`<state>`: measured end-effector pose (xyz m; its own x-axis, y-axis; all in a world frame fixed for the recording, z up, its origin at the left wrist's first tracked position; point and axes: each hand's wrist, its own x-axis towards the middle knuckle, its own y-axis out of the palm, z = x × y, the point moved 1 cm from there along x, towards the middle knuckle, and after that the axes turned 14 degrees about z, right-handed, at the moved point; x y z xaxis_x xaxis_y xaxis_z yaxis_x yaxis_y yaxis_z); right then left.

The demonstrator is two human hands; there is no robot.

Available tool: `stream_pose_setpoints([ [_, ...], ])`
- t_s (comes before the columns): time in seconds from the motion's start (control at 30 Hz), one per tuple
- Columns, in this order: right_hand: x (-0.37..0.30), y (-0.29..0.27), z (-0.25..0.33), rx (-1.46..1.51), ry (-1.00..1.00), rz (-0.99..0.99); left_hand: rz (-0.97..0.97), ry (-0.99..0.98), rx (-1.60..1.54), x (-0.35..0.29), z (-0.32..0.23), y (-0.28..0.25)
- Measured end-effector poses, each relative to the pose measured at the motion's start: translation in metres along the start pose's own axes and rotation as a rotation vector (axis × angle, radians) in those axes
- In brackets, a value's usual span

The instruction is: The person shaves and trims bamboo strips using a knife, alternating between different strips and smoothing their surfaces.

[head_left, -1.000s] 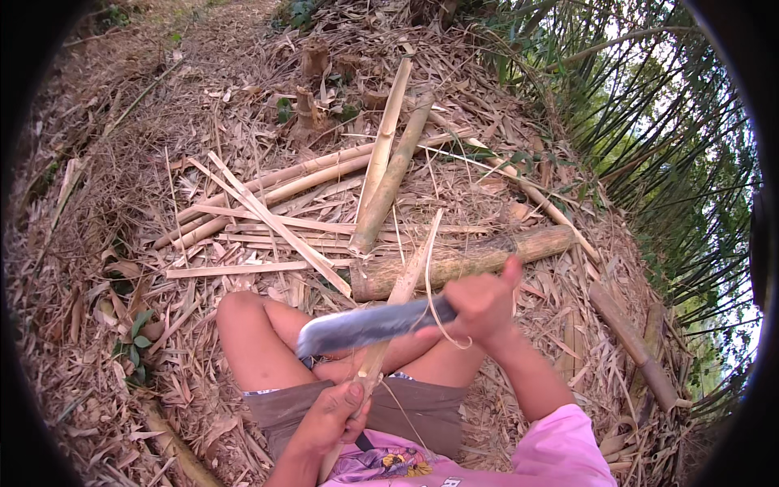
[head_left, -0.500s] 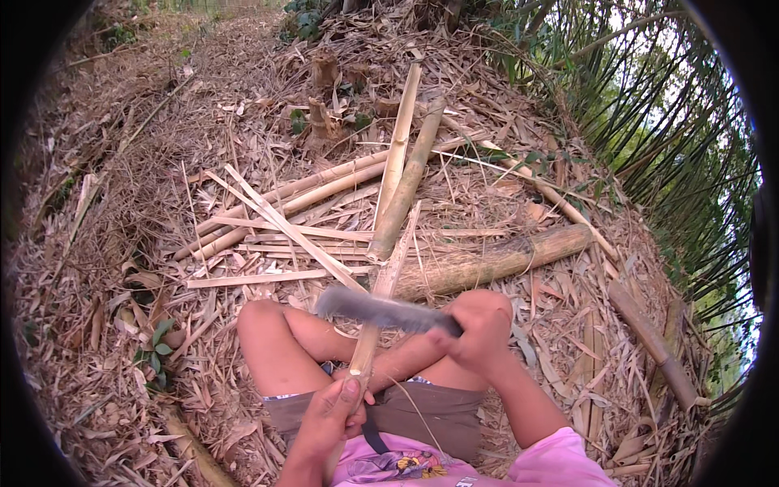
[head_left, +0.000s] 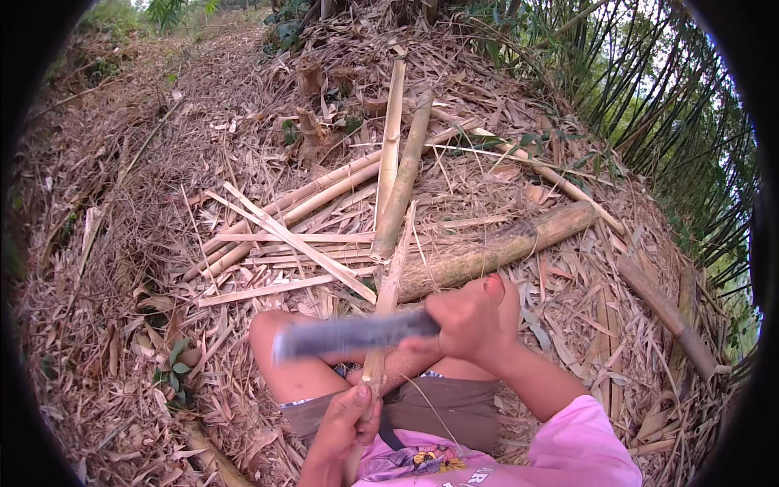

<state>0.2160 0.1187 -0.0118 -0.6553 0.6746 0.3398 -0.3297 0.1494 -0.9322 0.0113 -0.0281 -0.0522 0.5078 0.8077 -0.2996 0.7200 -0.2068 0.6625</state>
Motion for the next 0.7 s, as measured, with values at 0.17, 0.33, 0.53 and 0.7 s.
stream_pose_setpoints([
  [0.17, 0.015, 0.002, -0.016, -0.016, -0.095, -0.105, 0.119, -0.045, -0.229, -0.002, 0.007, -0.017],
  [0.33, 0.022, 0.007, -0.034, 0.180, 0.365, -0.025, 0.209, -0.053, -0.303, -0.002, 0.010, -0.015],
  [0.53, 0.009, 0.003, 0.001, 0.059, -0.174, -0.011, 0.204, -0.037, -0.280, -0.004, 0.005, -0.017],
  [0.7, 0.023, -0.007, -0.010, -0.041, -0.274, -0.053, 0.179, -0.025, -0.252, -0.007, 0.004, -0.017],
])
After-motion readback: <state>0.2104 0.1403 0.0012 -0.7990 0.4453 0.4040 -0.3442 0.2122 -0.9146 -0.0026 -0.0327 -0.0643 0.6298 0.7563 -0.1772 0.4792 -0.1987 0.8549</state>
